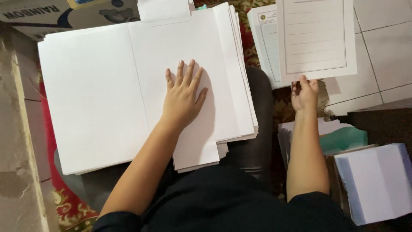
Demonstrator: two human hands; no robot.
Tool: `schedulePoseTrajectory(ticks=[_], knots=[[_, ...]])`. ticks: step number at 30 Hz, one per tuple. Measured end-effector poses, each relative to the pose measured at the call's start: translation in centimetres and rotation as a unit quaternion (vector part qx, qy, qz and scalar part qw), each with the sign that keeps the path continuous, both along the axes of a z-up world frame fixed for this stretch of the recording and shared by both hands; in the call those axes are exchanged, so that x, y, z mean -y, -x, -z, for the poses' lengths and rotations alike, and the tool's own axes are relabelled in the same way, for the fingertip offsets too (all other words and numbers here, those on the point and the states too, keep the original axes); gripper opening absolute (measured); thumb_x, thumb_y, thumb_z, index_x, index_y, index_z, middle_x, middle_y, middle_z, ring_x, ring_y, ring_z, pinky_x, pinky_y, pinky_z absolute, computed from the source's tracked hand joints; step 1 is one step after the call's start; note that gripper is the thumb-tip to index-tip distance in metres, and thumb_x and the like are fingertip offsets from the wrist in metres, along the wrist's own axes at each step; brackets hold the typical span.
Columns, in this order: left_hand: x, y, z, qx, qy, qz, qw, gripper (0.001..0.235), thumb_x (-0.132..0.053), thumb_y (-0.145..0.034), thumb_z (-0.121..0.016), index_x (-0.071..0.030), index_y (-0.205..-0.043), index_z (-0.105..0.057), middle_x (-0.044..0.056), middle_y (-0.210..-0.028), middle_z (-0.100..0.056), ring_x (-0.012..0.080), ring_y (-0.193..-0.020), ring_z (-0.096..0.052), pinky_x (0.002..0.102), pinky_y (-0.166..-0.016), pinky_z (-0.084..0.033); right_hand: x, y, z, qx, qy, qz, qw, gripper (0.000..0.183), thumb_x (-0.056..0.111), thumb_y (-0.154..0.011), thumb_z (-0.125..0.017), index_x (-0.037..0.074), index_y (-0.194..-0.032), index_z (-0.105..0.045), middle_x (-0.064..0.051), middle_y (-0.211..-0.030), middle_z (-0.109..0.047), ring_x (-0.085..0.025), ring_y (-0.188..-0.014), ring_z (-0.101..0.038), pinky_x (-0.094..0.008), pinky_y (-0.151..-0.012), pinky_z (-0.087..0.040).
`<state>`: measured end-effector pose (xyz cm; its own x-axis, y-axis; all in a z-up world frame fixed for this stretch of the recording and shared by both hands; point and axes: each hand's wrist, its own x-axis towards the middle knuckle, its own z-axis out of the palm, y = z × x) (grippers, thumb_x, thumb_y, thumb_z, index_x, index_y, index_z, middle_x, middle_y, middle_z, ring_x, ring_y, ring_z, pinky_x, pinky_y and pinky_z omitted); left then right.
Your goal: Organizing and stacking large white sheets of paper or thin cardboard into neat piles.
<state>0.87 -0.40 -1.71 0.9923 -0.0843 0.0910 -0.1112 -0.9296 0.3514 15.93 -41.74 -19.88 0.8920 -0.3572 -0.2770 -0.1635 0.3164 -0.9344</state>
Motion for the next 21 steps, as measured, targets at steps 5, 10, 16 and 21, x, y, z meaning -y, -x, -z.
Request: schedulePoseTrajectory(ticks=[5, 10, 16, 21], knots=[[-0.2, -0.4, 0.7, -0.013, 0.009, -0.003, 1.0, 0.055, -0.034, -0.104, -0.051, -0.011, -0.154, -0.044, 0.018, -0.162, -0.033, 0.0379, -0.153, -0.021, 0.063, -0.12, -0.004, 3.9, -5.0, 8.2, -0.027, 0.138, -0.014, 0.99, 0.012, 0.015, -0.104, -0.063, 0.016, -0.115, -0.057, -0.001, -0.091, -0.065, -0.013, -0.069, -0.07, -0.02, -0.055, -0.054], [-0.4, -0.7, 1.2, -0.018, 0.007, -0.003, 1.0, 0.057, -0.037, -0.104, -0.049, -0.013, -0.155, -0.041, 0.017, -0.164, -0.03, 0.0375, -0.153, -0.019, 0.062, -0.12, -0.002, 7.7, -7.7, 16.0, -0.149, 0.362, -0.086, 0.916, 0.037, 0.041, -0.097, -0.072, 0.027, -0.13, -0.064, 0.002, -0.114, -0.071, -0.015, -0.097, -0.072, -0.031, -0.075, -0.058], [-0.4, -0.8, 1.2, -0.036, -0.002, -0.006, 0.999, 0.058, -0.037, -0.103, -0.048, -0.014, -0.156, -0.039, 0.015, -0.165, -0.028, 0.0358, -0.154, -0.017, 0.062, -0.12, -0.001, 10.9, -8.4, 18.5, -0.16, 0.42, -0.07, 0.891, 0.037, 0.041, -0.087, -0.079, 0.025, -0.12, -0.073, -0.002, -0.095, -0.074, -0.02, -0.087, -0.074, -0.036, -0.067, -0.058], [-0.4, -0.8, 1.5, -0.032, -0.001, -0.01, 0.999, 0.057, -0.036, -0.103, -0.05, -0.015, -0.156, -0.04, 0.014, -0.165, -0.028, 0.0336, -0.154, -0.016, 0.06, -0.121, 0.0, 7.9, -6.3, 13.7, -0.252, 0.464, -0.078, 0.846, 0.048, 0.05, -0.088, -0.073, 0.023, -0.128, -0.069, -0.006, -0.108, -0.073, -0.03, -0.113, -0.066, -0.047, -0.092, -0.053]])
